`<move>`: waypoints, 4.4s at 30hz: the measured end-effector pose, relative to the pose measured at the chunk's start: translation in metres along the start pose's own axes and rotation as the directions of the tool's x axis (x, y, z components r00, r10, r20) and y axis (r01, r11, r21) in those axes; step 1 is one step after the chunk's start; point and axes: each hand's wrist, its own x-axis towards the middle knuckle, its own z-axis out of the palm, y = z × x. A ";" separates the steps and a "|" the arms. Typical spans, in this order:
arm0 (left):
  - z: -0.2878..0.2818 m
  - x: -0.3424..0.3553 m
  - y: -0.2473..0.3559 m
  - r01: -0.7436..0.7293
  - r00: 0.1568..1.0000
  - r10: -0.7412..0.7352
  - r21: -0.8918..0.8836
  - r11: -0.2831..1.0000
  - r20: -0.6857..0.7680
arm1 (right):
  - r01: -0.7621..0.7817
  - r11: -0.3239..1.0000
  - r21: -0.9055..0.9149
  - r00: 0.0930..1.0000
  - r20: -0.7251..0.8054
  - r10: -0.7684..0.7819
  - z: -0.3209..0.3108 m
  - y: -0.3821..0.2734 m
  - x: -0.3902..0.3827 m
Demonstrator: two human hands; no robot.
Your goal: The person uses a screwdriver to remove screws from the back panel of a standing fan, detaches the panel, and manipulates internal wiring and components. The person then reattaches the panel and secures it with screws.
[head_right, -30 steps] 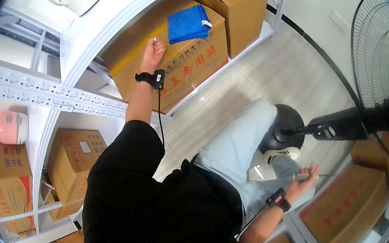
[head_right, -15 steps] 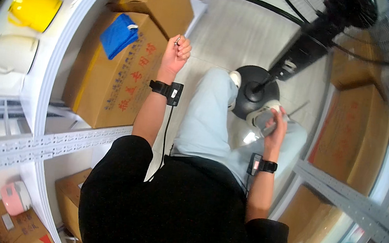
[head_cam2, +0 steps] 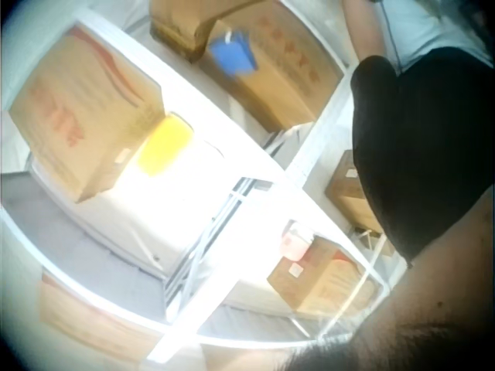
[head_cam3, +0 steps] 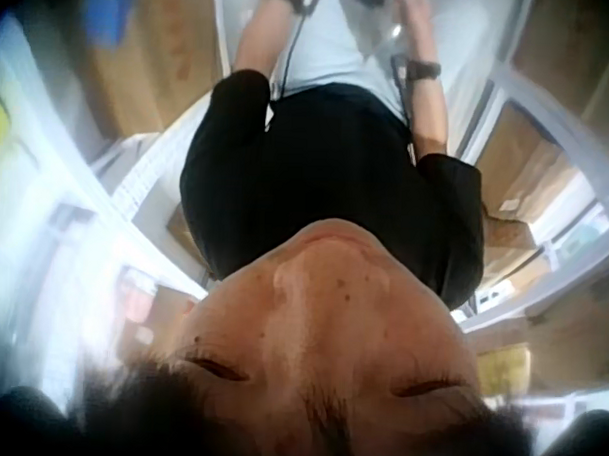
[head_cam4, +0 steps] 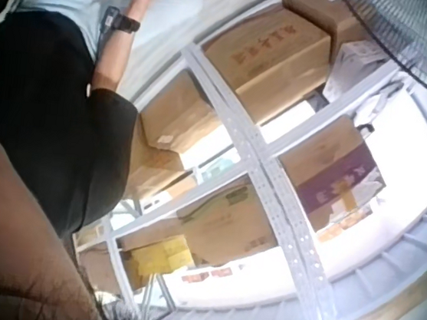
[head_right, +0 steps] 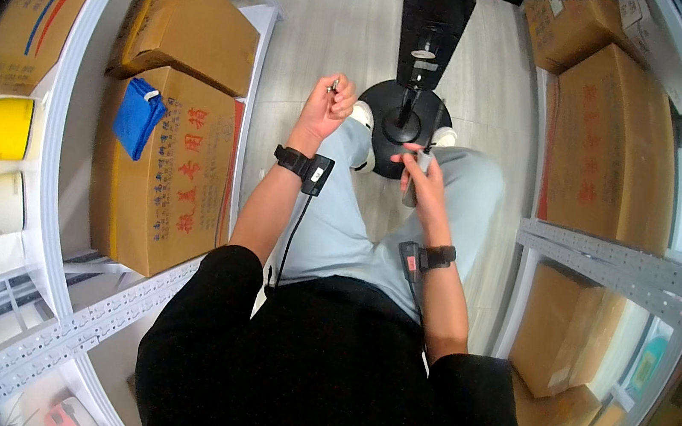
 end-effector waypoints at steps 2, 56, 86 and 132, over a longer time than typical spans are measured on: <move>-0.003 0.005 -0.009 0.036 0.999 -0.035 0.046 0.998 -0.021 | 0.000 0.998 -0.060 1.000 -0.013 -0.001 0.010 -0.007 0.005; -0.024 -0.015 -0.086 0.348 0.918 -0.278 0.239 0.906 -0.281 | -0.032 0.770 -0.637 0.968 -0.211 -0.133 0.018 0.011 0.040; -0.041 -0.006 -0.086 0.121 0.958 -0.056 0.223 0.967 -0.280 | 0.054 0.590 -0.806 0.972 -0.093 -0.216 -0.016 -0.006 -0.041; -0.064 0.089 -0.076 0.239 0.853 -0.164 0.092 0.967 -0.496 | -0.201 0.953 -0.225 0.935 -0.333 0.119 -0.003 0.049 0.040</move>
